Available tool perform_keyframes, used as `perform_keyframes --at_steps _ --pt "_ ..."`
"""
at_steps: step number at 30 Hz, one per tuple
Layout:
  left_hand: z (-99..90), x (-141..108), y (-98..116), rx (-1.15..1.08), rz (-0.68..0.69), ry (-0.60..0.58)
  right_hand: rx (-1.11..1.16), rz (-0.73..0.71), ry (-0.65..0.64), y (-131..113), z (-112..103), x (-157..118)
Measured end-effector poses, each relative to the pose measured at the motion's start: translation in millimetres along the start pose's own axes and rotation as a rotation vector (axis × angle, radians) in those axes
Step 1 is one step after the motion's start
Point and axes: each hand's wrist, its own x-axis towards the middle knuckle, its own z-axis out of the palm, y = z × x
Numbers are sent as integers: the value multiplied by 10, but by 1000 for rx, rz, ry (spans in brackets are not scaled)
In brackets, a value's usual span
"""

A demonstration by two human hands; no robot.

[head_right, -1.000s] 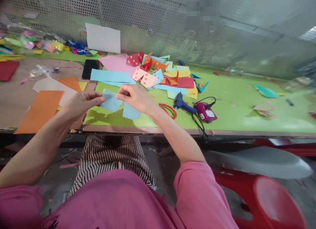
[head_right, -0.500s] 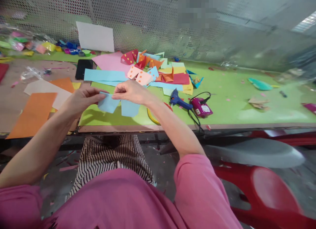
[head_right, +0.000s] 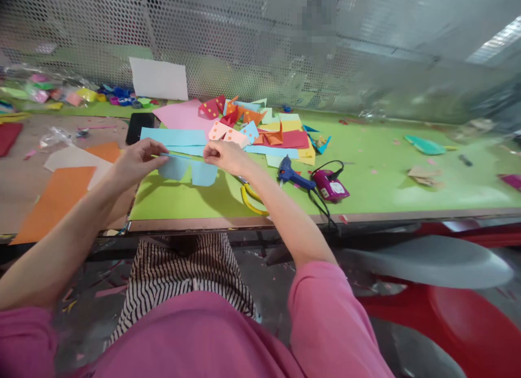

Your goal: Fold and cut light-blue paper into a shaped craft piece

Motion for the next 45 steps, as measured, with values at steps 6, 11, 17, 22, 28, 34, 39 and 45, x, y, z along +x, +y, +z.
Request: perform_keyframes --at_steps 6,11,17,22,28,34,39,45 --pt "-21 56 -44 135 -18 -77 -187 -24 -71 53 24 148" --pt "-36 107 -104 217 -17 -103 -239 -53 -100 133 22 215" --pt "-83 248 -86 351 -50 -165 -220 -113 -37 176 -40 373" --pt "-42 414 -108 392 -30 15 -285 -39 13 225 -16 575" --pt "44 484 -300 485 -38 58 -277 11 23 288 37 627" --pt "-68 352 -177 503 -28 126 -212 -66 259 175 -215 120" --pt "-218 67 49 535 -20 85 -203 40 278 183 -216 -721" --pt "-67 -524 104 454 127 -117 -255 128 355 365 157 -1523"
